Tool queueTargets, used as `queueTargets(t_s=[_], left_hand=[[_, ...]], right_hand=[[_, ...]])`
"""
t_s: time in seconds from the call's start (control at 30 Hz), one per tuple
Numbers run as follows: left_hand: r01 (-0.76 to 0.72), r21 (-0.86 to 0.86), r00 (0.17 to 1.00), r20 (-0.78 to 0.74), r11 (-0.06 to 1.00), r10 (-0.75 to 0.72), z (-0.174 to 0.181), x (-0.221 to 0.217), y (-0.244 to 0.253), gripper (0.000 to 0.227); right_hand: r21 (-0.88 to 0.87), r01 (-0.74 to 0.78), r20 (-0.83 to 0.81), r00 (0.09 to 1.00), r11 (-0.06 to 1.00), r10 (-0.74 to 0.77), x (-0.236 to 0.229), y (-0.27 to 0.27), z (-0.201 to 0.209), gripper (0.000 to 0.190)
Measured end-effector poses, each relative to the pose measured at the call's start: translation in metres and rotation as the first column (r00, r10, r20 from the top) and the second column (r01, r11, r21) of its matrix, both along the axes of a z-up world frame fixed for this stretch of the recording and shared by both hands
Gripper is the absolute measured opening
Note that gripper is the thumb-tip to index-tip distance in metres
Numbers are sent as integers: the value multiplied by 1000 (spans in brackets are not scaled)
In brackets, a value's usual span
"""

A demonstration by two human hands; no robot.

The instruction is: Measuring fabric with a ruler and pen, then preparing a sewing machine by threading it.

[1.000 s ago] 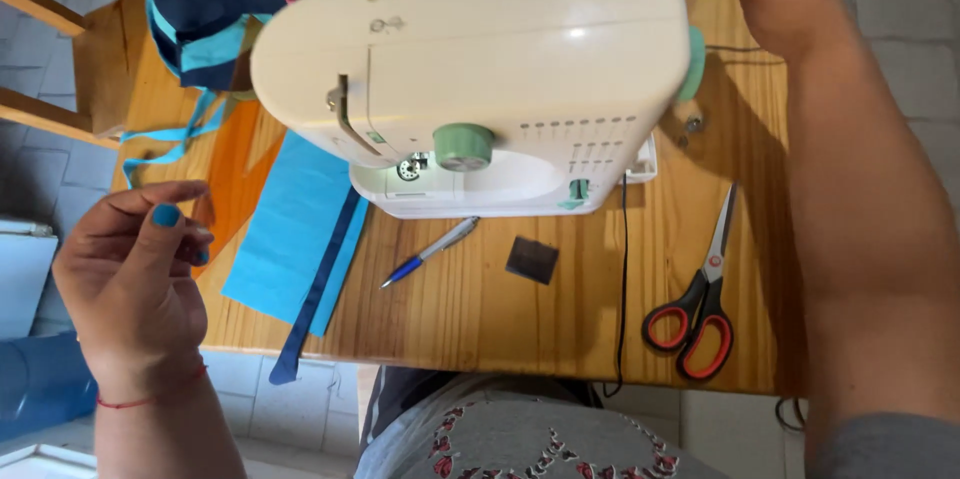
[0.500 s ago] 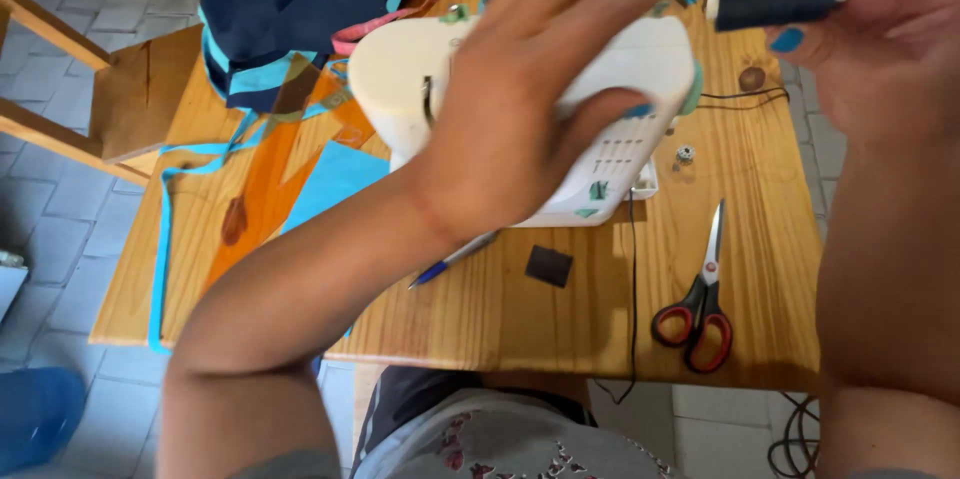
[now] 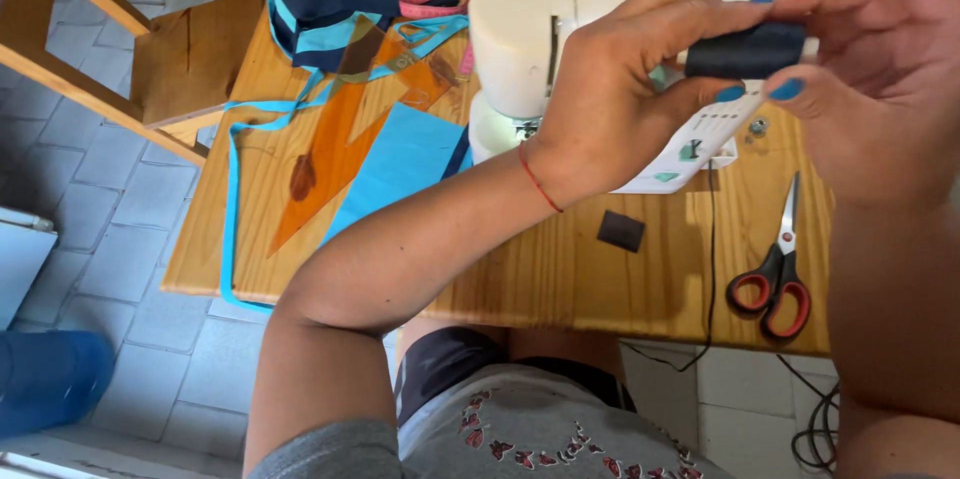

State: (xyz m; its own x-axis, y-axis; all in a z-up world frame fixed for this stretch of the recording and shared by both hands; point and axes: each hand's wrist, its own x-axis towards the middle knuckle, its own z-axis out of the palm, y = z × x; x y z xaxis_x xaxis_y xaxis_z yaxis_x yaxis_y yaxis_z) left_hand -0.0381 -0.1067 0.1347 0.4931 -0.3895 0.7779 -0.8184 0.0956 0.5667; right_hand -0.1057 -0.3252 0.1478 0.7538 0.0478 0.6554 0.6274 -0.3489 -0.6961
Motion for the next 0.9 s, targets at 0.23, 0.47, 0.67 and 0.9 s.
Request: queueTargets(t_s=[0.23,0.47,0.67,0.9], left_hand=[[-117,129,963,257,985,81,5,6,34,32],[-37,240,956,291,970,-35,26,17,39,36],[210,-62,950,-224,976,-219,31,59,4,27],[11,227,998,-70,974,5,39,116,-16,24]], right_hand=[[-42,29,-209,977,999,-37,14,14,11,34],[-190,141,-116,980,972,-164,20,-4,10,19],[-32,201,44,979,979,-199,45,-69,-30,36],[-32,158,122,981,987,-153,54,-95,-28,42]])
